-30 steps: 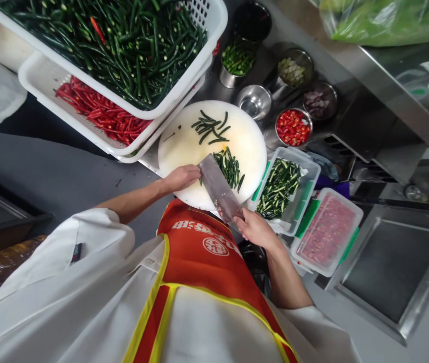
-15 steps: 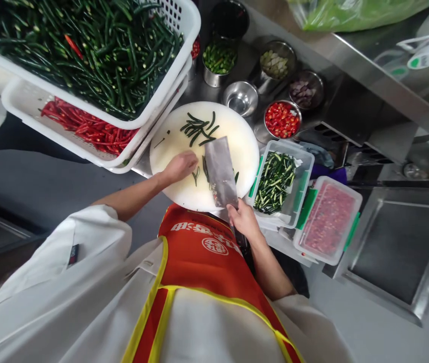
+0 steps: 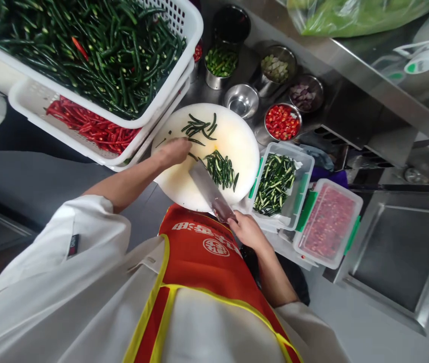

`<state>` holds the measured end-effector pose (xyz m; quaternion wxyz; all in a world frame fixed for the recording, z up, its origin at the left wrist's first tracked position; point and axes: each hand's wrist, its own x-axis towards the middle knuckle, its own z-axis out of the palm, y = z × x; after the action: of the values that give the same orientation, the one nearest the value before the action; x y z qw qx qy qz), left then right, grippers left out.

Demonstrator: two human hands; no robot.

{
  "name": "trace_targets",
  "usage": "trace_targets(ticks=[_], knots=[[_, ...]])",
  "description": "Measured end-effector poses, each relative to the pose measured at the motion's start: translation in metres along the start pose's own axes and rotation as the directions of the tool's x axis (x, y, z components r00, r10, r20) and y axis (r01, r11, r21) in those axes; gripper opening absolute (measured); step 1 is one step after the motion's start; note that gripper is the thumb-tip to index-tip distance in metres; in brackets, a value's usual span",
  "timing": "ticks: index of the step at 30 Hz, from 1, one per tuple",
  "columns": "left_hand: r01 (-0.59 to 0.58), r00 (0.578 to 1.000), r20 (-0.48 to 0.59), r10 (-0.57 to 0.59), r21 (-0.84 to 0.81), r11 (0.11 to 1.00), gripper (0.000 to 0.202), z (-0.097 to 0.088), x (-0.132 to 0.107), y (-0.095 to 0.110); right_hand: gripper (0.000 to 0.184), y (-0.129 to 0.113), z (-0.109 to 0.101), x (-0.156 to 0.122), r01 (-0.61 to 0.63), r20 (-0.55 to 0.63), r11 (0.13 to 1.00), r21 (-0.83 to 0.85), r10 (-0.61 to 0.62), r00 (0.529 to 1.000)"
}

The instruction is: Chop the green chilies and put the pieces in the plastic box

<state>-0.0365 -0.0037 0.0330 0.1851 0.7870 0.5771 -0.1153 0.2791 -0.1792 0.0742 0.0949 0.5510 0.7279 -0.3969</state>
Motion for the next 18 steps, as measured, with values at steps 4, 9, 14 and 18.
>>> trace_targets(ticks=[4,9,14,18], knots=[[-0.018,1.0,-0.015,0.018,0.02,1.0,0.027,0.015,-0.048,-0.012,0.021,0.008,-0.01,0.006,-0.089,-0.045,0.996,0.009,0.09,0.995],[-0.286,0.948,-0.177,0.263,-0.119,0.951,0.025,0.051,-0.073,0.006,0.02,-0.007,-0.017,0.013,-0.048,-0.008,0.999,-0.014,0.048,0.999],[-0.451,0.86,-0.361,0.362,-0.201,0.87,0.033,0.077,-0.072,0.018,0.017,-0.022,-0.026,0.015,0.003,0.048,0.999,-0.043,-0.001,0.999],[-0.486,0.833,-0.411,0.37,-0.224,0.845,0.034,0.082,-0.068,0.017,0.016,-0.022,-0.04,0.005,-0.015,0.114,1.0,-0.02,0.017,0.993]])
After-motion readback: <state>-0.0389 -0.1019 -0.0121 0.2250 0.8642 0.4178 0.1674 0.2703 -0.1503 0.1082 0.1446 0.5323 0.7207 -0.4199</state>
